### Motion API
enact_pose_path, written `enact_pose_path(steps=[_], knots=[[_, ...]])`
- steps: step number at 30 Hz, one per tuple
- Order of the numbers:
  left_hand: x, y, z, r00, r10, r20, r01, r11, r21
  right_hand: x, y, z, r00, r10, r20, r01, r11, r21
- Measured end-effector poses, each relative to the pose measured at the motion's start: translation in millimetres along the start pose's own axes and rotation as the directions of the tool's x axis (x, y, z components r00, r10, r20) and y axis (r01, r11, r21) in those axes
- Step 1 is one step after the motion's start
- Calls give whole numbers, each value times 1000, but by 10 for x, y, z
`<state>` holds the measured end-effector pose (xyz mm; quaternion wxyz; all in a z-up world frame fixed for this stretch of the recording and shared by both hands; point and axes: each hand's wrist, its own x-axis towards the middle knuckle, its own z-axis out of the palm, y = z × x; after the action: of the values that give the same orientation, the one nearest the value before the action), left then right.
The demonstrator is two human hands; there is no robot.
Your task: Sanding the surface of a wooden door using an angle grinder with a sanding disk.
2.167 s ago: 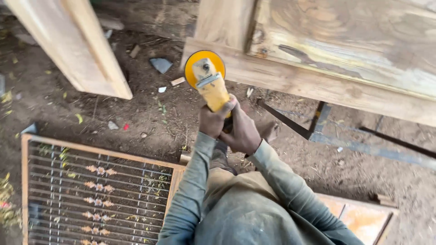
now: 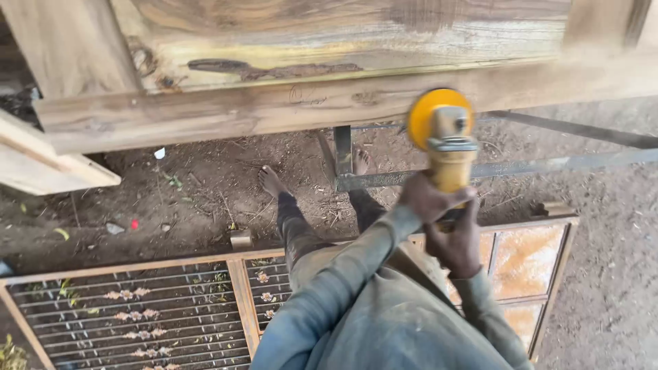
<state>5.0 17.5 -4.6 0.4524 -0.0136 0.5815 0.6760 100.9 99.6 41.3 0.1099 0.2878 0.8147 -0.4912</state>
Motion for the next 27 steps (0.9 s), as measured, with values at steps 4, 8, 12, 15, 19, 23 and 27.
enact_pose_path(steps=[4,8,12,15,19,23,27], knots=[[287,-105,320,999,35,33,-43,961,274,23,-523,-262,928,351,-122,-370,904,-216],[113,-218,9,1000,19,-8,-16,961,276,-32,21,-34,991,-30,-127,-3,967,-255],[-475,-304,-723,971,125,-204,-109,990,90,-80,-153,598,989,-85,120,107,975,-193],[-954,-310,-1315,935,169,-312,-196,979,-57,-152,-700,999,952,-140,271,201,956,-213],[-1037,-351,-1608,885,182,-430,-309,918,-247,-147,-1058,1230,883,-337,326,395,909,-130],[-898,-344,-1340,867,188,-462,-243,968,-61,-122,-1028,951,914,-118,387,145,988,-43],[-620,-250,-639,945,121,-304,-169,976,-138,-186,-349,550,973,-84,216,125,974,-188]])
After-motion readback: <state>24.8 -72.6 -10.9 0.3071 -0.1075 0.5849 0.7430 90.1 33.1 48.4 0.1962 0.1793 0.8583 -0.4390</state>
